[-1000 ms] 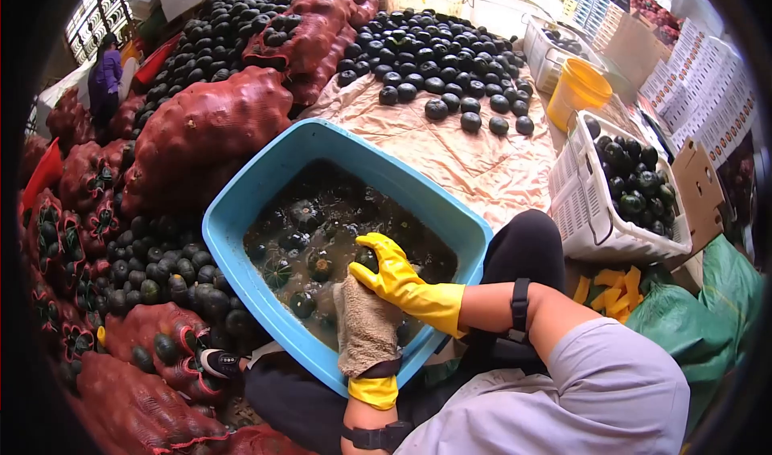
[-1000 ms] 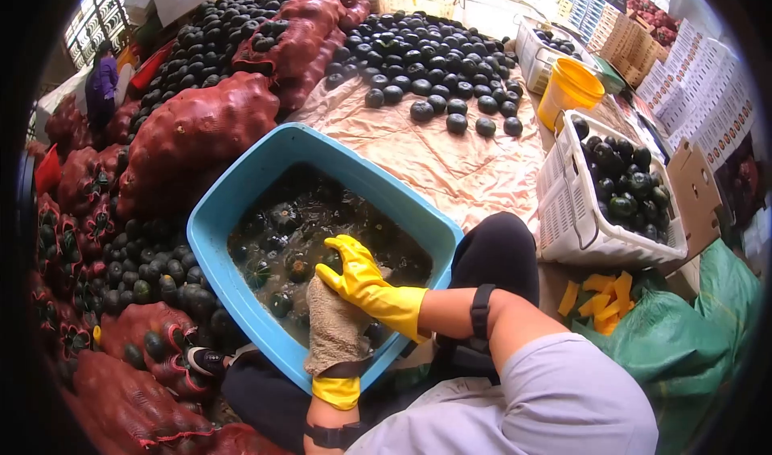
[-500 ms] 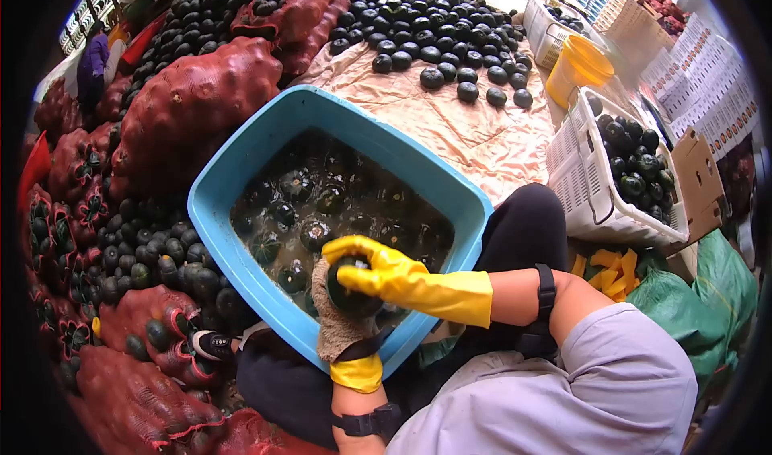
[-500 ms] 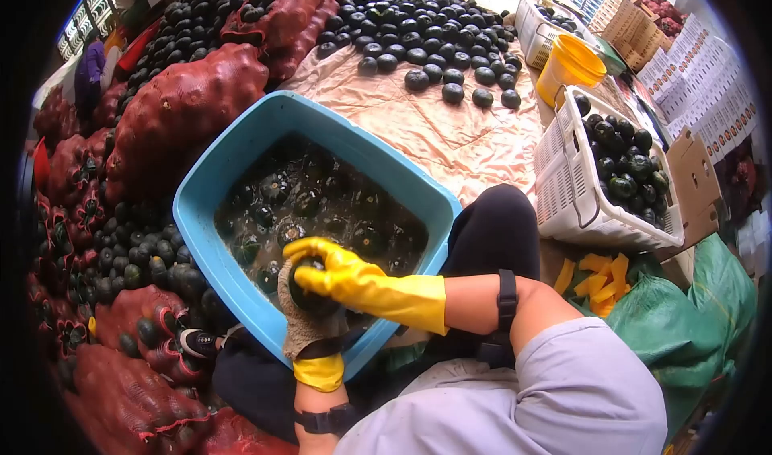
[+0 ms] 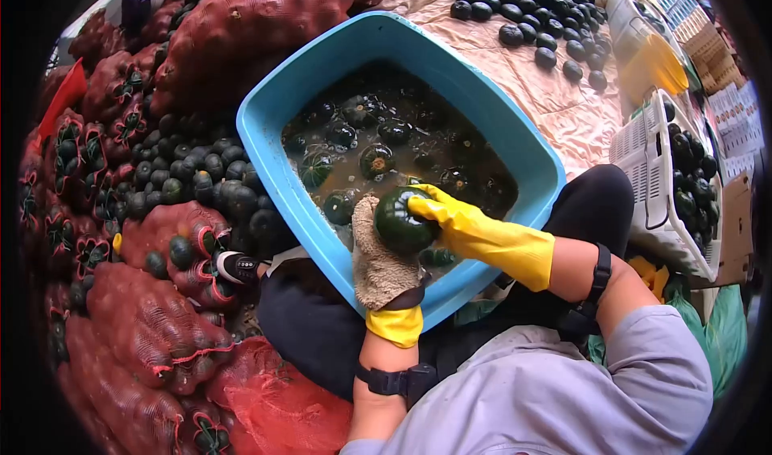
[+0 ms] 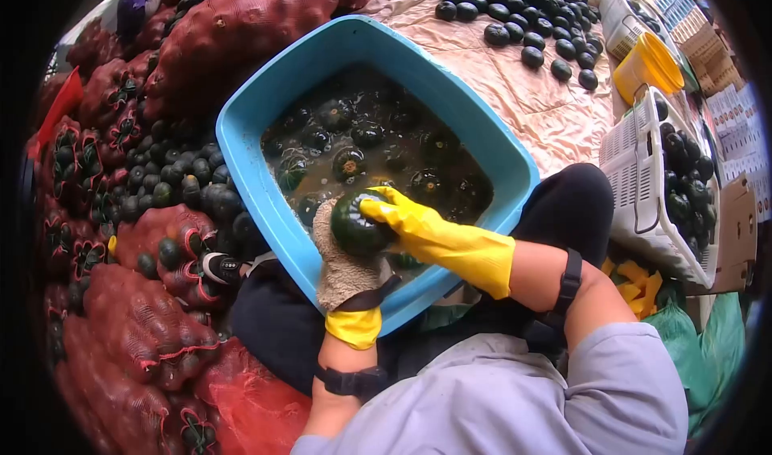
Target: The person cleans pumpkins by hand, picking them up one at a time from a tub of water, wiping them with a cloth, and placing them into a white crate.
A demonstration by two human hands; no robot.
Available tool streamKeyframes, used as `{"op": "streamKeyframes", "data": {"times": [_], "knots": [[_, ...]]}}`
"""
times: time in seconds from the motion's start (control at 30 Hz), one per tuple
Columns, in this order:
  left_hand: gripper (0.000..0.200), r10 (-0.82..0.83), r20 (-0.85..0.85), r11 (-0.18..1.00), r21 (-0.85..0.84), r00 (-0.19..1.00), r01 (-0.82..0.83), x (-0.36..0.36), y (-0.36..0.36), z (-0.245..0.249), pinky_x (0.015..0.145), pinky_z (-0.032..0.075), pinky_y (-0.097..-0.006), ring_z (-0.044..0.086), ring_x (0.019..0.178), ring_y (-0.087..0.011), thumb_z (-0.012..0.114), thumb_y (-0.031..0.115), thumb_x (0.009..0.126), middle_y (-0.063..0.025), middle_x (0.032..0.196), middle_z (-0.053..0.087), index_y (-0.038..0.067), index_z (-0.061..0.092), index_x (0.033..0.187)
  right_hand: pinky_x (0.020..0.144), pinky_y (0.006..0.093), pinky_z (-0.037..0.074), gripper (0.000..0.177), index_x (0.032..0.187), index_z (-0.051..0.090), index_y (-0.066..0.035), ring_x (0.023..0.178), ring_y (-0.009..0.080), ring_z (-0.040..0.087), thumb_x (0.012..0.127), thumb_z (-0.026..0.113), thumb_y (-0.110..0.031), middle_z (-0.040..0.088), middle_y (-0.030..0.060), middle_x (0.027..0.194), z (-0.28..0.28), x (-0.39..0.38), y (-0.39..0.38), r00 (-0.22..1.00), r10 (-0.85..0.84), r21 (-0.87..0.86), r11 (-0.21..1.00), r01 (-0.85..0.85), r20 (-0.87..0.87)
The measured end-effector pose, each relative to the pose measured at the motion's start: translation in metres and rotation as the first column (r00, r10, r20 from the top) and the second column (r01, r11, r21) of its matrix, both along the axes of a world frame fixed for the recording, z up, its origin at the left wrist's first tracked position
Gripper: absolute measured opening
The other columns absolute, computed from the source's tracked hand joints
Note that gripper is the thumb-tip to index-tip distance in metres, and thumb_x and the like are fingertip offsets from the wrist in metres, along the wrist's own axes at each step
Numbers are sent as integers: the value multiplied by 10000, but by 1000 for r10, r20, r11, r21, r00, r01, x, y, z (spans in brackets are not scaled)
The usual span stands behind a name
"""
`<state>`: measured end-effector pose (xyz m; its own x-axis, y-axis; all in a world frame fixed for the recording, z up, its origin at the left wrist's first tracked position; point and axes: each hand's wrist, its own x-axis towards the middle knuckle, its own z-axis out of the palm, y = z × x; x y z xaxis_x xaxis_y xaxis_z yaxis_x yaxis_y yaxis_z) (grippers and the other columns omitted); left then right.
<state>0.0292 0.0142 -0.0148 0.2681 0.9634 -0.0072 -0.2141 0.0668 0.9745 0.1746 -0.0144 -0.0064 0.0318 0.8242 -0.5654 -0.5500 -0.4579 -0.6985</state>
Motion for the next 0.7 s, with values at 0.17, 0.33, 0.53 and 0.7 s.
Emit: {"op": "streamKeyframes", "data": {"times": [0.17, 0.33, 0.53, 0.7], "knots": [[416, 85, -4, 996, 39, 996, -84, 3, -3, -10, 1018, 579, -404, 677, 1181, -259, 678, 37, 969, -119, 1285, 674, 81, 605, 1376, 1145, 409, 504, 721, 1554, 533, -183, 1363, 292, 612, 906, 848, -190, 621, 119, 1481, 16, 20, 5, 585, 161, 175, 863, -474, 795], [416, -95, -41, 994, 48, 995, 97, -13, 9, 2, 1017, 580, -400, 687, 1174, -271, 682, 26, 962, -136, 1281, 680, 70, 606, 1369, 1102, 422, 522, 711, 1546, 548, -176, 1346, 304, 635, 913, 824, -342, 624, 184, 1464, 55, 21, -2, 698, 409, 51, 843, -536, 588], [376, 198, -233, 907, 413, 952, -88, -3, -2, 1, 994, 581, -373, 701, 1142, -262, 659, -3, 953, -127, 1230, 693, 60, 618, 1321, 1128, 413, 513, 881, 1594, 468, -122, 1348, 280, 602, 846, 927, -196, 594, 180, 1482, 10, -1, 0, 821, 70, 227, 945, -237, 566], [200, -114, 122, 962, -235, 986, 140, -18, 19, 16, 986, 580, -346, 696, 1122, -228, 561, 123, 1039, -118, 1170, 703, 43, 636, 1207, 1096, 406, 529, 781, 1575, 497, -174, 1232, 253, 682, 897, 876, -256, 681, 121, 1370, 57, 22, -6, 707, 406, 35, 854, -519, 579]]}}
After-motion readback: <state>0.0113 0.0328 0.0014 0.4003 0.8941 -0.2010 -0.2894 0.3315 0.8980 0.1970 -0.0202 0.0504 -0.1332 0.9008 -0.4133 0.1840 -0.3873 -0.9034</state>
